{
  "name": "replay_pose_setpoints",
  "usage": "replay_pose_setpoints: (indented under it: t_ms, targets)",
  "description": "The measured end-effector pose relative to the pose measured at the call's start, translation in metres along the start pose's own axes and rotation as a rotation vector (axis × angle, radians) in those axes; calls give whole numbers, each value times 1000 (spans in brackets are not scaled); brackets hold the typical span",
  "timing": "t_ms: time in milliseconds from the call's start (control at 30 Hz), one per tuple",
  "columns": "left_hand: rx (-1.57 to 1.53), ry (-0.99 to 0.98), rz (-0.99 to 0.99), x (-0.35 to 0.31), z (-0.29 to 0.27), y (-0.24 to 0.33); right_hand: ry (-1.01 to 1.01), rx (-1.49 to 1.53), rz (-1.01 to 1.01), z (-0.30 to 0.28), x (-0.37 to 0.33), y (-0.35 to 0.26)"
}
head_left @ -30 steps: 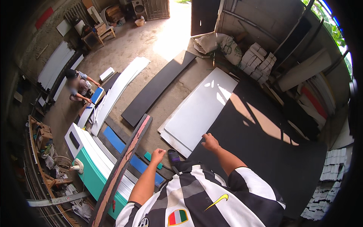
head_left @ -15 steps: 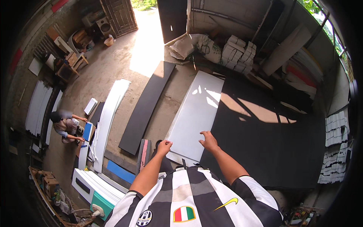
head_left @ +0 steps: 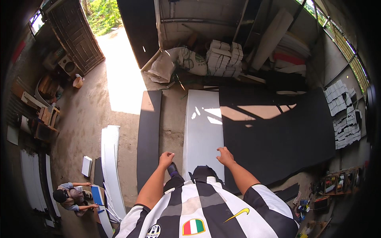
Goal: The person handles large black and white sheets of material in a workshop, picking them up, moving them, and stacking them. They also handle a long wooden plank, placing it on a green sheet and later on a black sheet.
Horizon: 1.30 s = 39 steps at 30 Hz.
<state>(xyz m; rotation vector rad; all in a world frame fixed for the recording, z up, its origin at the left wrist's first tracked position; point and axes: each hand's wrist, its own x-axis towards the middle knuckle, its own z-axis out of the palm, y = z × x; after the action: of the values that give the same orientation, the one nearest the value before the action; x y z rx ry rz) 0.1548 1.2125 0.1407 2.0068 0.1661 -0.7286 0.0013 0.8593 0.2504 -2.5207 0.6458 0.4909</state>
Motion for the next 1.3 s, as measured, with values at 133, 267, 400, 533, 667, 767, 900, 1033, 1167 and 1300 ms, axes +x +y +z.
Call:
replay_pose_setpoints:
  t_ms: [133,267,400,533,667,767,900,1033,1167,1300]
  targets:
    - [173,30,-8,47,-51,13,100,122,131,2,29,-24]
    - [134,-49,18,73,-60,60,148,163,168,3,55,-43]
    - [155,-98,89,138,-60,100,203,225,180,-10,106,-66]
    - [229,-162,233,204,-48,175,292,306,185,-26,169,-72]
    - [395,-201,343,278,-49,245,332,399,218,-46,256,-89]
    - [364,-257,376,327,-33,320,354,433,219,-96,311,-118]
    - [283,-290,452,378,-12,411,432,462,108,-159,387,-137]
    - [195,-254,382,415,12,467,488,479,98,-204,451,-156]
    - [89,-359,386,484,42,493,539,526,74,-243,513,-175]
    - [-77,-529,302,550,72,541,642,537,65,-273,580,-178]
